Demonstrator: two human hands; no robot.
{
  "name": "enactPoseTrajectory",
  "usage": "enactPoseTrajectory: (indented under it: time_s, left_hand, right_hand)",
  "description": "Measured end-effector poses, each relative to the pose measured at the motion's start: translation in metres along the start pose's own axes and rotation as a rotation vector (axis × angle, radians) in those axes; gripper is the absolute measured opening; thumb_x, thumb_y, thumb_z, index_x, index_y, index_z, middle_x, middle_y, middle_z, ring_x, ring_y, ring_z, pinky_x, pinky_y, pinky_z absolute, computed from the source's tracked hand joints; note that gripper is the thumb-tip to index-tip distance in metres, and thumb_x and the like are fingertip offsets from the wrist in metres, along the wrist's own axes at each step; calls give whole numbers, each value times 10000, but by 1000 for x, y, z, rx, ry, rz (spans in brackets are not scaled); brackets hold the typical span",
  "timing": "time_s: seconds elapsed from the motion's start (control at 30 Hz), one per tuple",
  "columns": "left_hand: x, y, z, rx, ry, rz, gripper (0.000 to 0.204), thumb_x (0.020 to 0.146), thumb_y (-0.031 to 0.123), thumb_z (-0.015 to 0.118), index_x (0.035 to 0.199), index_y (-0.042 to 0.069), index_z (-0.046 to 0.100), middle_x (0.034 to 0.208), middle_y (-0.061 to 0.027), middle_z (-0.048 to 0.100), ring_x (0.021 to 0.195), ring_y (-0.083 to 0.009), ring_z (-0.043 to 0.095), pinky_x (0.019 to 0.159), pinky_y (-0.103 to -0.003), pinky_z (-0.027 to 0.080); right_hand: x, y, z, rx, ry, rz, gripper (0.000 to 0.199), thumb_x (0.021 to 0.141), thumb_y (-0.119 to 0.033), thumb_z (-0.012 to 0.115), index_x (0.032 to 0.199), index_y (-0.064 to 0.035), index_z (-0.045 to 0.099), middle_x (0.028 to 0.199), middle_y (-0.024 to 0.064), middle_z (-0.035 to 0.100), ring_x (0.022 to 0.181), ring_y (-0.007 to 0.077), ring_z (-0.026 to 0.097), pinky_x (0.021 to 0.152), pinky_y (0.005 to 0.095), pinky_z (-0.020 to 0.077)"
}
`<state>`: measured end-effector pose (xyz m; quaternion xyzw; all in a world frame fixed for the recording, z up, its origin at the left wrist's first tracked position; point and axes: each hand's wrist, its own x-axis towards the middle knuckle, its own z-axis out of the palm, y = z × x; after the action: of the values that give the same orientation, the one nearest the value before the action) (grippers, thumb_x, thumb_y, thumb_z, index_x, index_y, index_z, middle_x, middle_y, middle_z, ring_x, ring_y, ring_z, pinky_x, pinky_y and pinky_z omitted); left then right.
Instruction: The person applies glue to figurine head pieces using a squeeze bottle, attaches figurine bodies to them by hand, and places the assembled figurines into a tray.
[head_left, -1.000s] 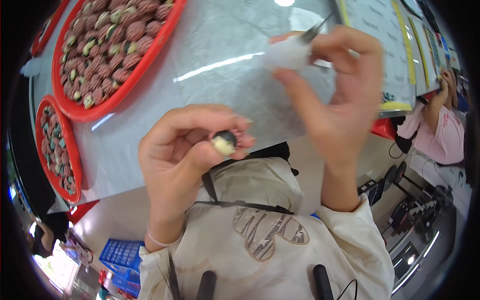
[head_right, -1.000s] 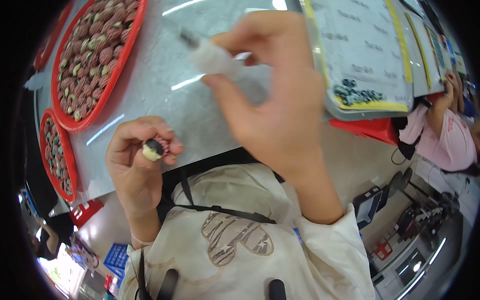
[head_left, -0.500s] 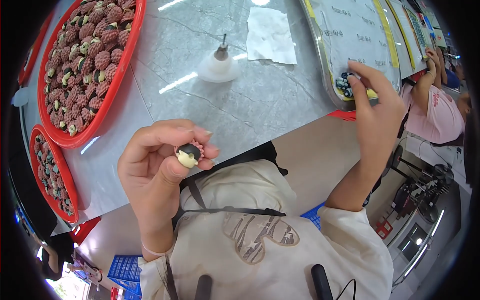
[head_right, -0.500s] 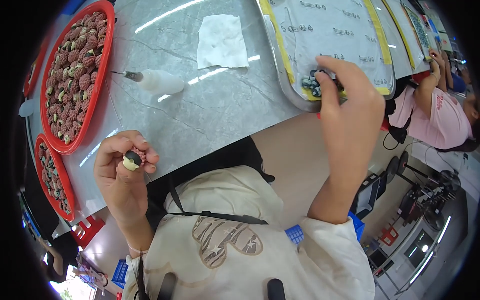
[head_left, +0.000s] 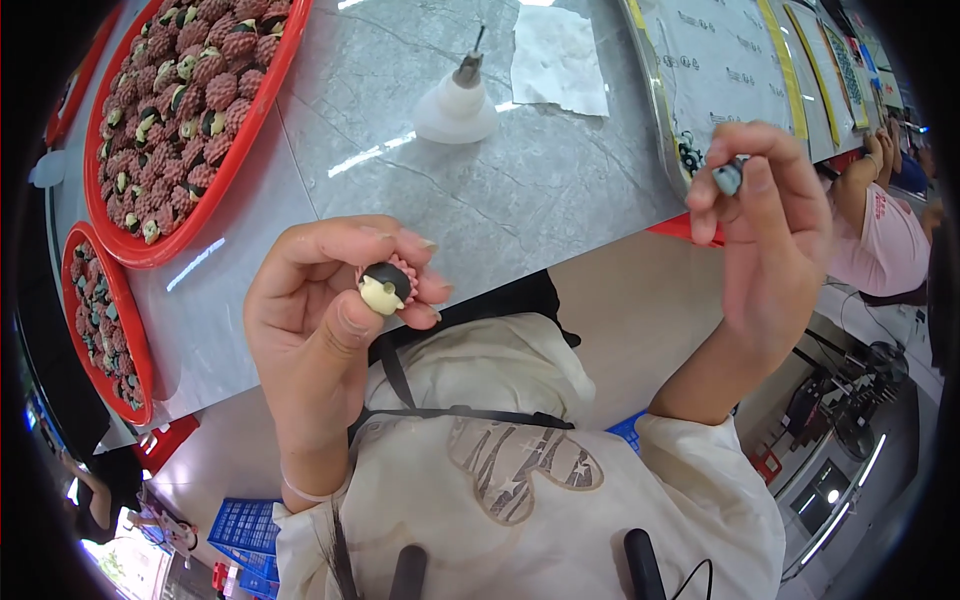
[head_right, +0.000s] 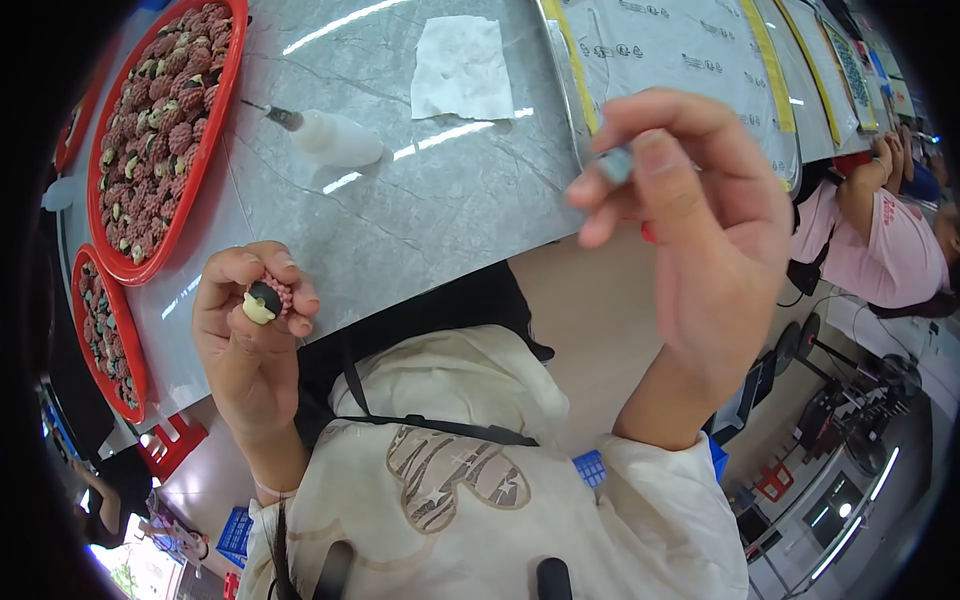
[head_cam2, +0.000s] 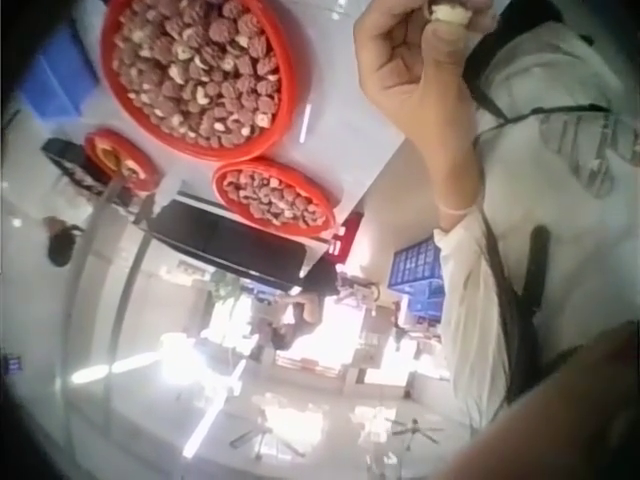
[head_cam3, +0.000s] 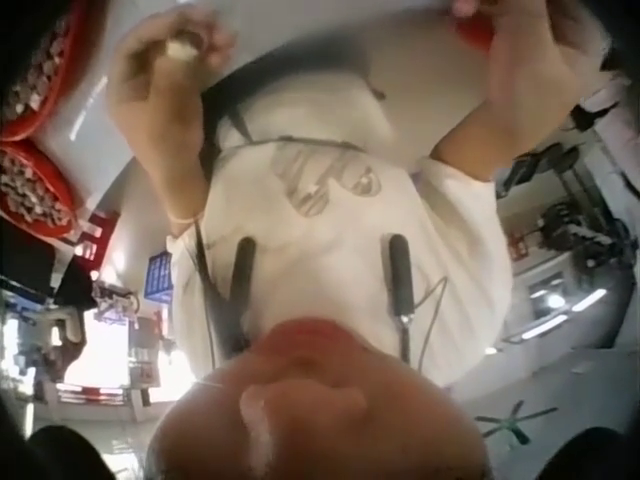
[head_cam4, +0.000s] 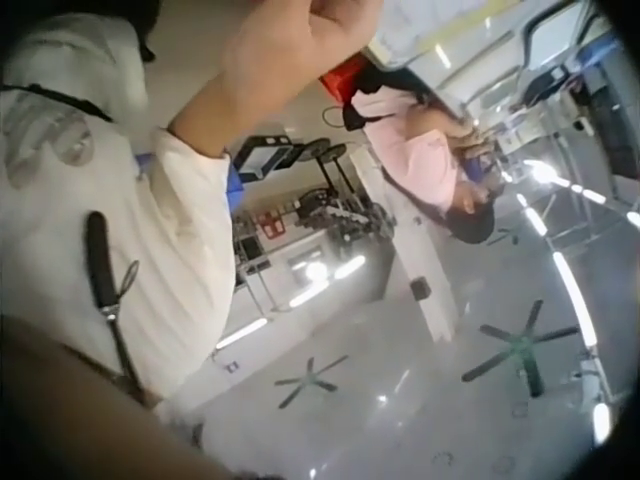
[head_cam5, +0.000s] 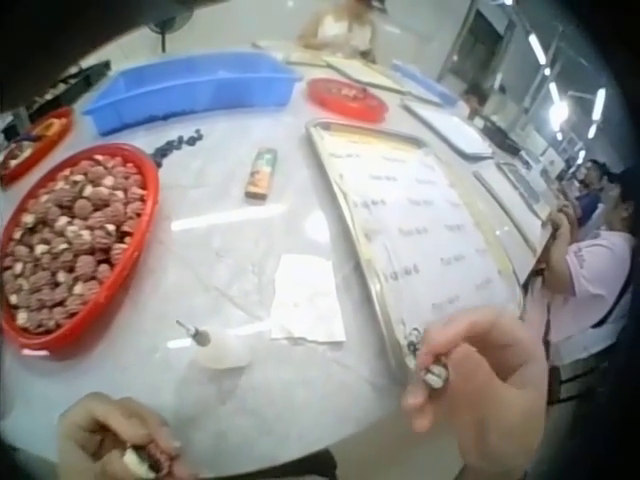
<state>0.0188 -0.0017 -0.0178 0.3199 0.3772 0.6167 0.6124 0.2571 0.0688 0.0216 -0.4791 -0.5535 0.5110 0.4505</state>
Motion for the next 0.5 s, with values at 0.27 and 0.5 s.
enactPoseTrajectory:
  time_s: [0.27, 0.5]
  left_hand:
    - [-5, 4, 8, -139, -57, -152, 367, 743, 262, 621, 964, 35, 437, 923, -113, 464, 704, -148, 525, 565, -168, 421]
    - [-7, 1, 14, -131, -67, -109, 335, 747, 237, 618, 949, 33, 445, 938, -127, 468, 715, -147, 534, 600, -185, 450]
  right_hand:
    - [-11, 14, 43, 358, -298, 44, 252, 803, -235, 544, 932, -20, 510, 941, 130, 464, 631, 103, 419, 546, 171, 364]
    - [-18, 4, 64, 429, -357, 63, 230, 766, -179, 594, 882, 4, 516, 887, 139, 465, 591, 107, 477, 488, 164, 404]
